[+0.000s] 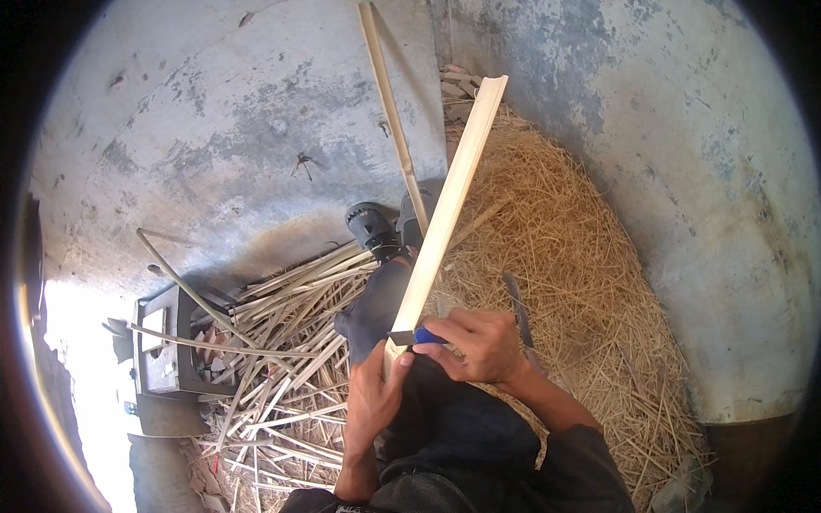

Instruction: The person uses a knife to shave and smooth a long, thin piece of bamboo. They hold the bamboo strip with their left hand and repeatedly scrape the surface with the knife in their right hand, removing thin layers of material.

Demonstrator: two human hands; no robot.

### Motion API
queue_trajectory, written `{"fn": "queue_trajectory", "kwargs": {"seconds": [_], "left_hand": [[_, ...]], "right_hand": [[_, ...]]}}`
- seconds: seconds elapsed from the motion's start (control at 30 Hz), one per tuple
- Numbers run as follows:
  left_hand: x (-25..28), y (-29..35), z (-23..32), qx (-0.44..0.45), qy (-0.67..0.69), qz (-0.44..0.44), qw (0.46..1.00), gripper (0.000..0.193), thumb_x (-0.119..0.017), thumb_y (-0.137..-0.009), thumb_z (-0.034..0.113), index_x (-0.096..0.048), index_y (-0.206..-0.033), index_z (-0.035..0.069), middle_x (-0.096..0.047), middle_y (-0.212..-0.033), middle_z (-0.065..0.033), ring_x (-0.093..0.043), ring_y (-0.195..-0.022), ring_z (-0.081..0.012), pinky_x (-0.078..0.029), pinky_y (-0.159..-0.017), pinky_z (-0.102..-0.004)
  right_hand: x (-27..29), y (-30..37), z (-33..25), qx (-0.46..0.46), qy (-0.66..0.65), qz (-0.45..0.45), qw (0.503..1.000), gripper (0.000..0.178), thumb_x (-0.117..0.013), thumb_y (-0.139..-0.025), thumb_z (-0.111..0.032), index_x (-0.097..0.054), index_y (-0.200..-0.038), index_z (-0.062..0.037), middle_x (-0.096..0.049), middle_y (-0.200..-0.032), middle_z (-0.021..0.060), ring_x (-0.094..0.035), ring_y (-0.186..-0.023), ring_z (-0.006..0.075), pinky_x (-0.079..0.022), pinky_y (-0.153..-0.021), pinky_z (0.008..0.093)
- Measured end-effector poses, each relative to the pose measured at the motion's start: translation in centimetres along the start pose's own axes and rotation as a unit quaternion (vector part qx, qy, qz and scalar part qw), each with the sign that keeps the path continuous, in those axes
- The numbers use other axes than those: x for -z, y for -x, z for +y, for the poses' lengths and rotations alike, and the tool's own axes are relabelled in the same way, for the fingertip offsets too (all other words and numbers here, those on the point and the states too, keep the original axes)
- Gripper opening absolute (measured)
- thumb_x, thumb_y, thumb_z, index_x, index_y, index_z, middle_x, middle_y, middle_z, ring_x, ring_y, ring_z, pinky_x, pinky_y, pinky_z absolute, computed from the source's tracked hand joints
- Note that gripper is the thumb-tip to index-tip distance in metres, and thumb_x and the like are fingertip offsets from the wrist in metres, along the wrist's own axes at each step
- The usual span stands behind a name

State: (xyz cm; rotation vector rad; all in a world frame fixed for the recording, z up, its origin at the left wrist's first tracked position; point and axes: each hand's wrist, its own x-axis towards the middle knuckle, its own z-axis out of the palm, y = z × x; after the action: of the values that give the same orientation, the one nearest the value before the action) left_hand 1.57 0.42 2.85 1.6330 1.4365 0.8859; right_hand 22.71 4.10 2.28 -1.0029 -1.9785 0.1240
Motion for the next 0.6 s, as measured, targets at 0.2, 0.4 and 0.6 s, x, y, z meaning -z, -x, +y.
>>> {"fn": "queue_trajectory", "kwargs": {"seconds": [0.2, 0.4, 0.6], "left_hand": [[0.2, 0.1, -0.1, 0.009, 0.009, -0.007, 1.000, 0.038, -0.069, -0.107, 0.035, -0.065, -0.104, -0.003, -0.068, -0.077, -0.0305, -0.068, -0.080, -0.0546, -0.051, -0.065, -0.0540], [0.5, 3.5, -1.9, 0.062, -0.006, -0.064, 0.996, 0.039, -0.068, -0.108, 0.036, -0.066, -0.105, -0.002, -0.068, -0.078, -0.0302, -0.068, -0.081, -0.0549, -0.052, -0.066, -0.0550], [1.3, 3.5, -2.4, 0.075, 0.008, -0.100, 0.992, 0.037, -0.067, -0.108, 0.035, -0.068, -0.111, -0.002, -0.068, -0.078, -0.0284, -0.069, -0.081, -0.0531, -0.053, -0.070, -0.0539]], "right_hand": [[0.3, -0.1, -0.2, 0.013, 0.026, -0.016, 0.999, 0.027, -0.085, -0.092, -0.036, -0.080, -0.101, -0.0107, -0.065, -0.070, 0.0040, -0.063, -0.054, 0.0226, -0.047, -0.049, 0.0363], [3.2, -1.8, 5.7, -0.133, 0.058, 0.160, 0.976, 0.031, -0.082, -0.097, -0.030, -0.079, -0.100, 0.0005, -0.076, -0.085, 0.0137, -0.074, -0.068, 0.0239, -0.055, -0.058, 0.0344], [4.5, -2.3, 5.7, -0.106, 0.068, 0.147, 0.981, 0.032, -0.081, -0.098, -0.031, -0.078, -0.101, 0.0006, -0.076, -0.085, 0.0137, -0.075, -0.071, 0.0242, -0.056, -0.060, 0.0340]]}}
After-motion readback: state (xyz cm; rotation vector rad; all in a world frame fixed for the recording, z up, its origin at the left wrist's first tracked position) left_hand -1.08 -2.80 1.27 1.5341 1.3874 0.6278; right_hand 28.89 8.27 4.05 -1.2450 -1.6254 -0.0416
